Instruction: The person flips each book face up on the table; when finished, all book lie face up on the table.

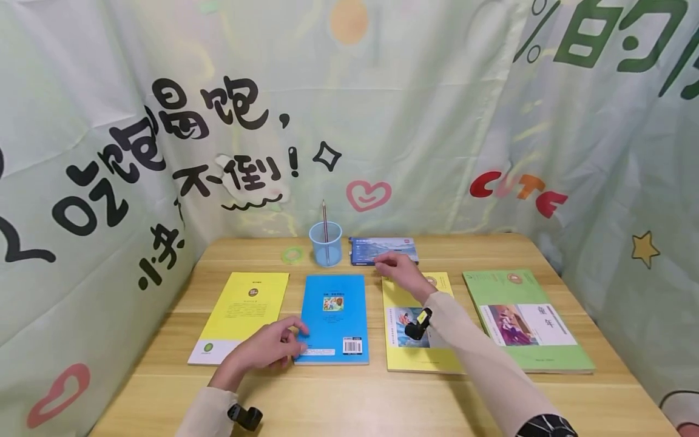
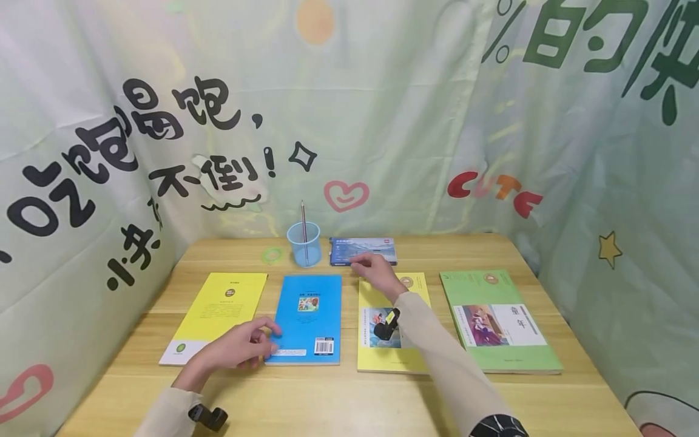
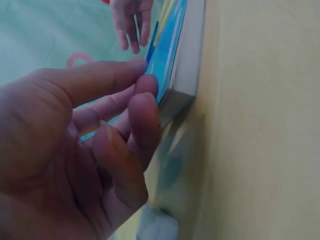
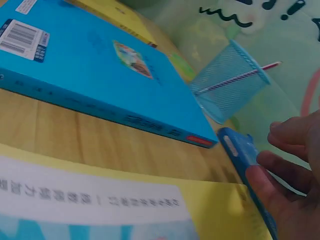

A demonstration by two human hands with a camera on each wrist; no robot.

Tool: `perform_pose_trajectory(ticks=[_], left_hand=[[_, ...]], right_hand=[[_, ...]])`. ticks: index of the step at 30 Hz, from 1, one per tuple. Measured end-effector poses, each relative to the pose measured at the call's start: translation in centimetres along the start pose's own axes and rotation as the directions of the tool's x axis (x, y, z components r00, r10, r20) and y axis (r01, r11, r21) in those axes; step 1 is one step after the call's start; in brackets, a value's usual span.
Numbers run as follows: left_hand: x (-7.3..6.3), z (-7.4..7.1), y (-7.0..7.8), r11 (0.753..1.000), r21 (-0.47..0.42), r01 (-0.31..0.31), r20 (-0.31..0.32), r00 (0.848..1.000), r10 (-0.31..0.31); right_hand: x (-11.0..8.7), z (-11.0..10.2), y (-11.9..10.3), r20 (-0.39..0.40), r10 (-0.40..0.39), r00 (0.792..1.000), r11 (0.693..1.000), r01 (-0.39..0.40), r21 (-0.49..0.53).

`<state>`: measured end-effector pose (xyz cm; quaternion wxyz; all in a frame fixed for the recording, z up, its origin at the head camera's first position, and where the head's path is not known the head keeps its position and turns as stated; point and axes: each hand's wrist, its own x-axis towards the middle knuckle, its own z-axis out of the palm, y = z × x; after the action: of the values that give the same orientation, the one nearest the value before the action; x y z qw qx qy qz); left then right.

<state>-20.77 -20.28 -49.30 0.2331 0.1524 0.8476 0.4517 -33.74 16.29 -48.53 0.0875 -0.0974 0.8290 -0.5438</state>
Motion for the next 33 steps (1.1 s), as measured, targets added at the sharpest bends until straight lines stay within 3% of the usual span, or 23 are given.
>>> perform_pose_trajectory(ticks=[15,26,29,33], left_hand=[[-1.6,0.6,-0.7,0.999,0.031,0.029,-0.043,0.999,-0.027],[-1.7,0.7,-0.2,0.999,0.015,0.032,-0.034,0.999,-0.032],[-1.7,0.8,-0.1,0.999,0.024,0.042,-0.037,0.998,-0.041],[-1.7,0.9,0.0,0.998,0.037,0.051,-0.049,0.998,-0.049]], right_hand=[[0.7,2.8,-0.6,0.107,0.036,0.994,0.997,-0.029,-0.074],[1.0,4.2,-0.8,0.07,0.02,0.997,0.992,-0.011,-0.127],[0.8,4.4,-0.9,0.076,0.015,0.997,0.995,-0.008,-0.097],[0.5,4.3,-1.3,0.085,0.044,0.995,0.998,-0.047,0.037]])
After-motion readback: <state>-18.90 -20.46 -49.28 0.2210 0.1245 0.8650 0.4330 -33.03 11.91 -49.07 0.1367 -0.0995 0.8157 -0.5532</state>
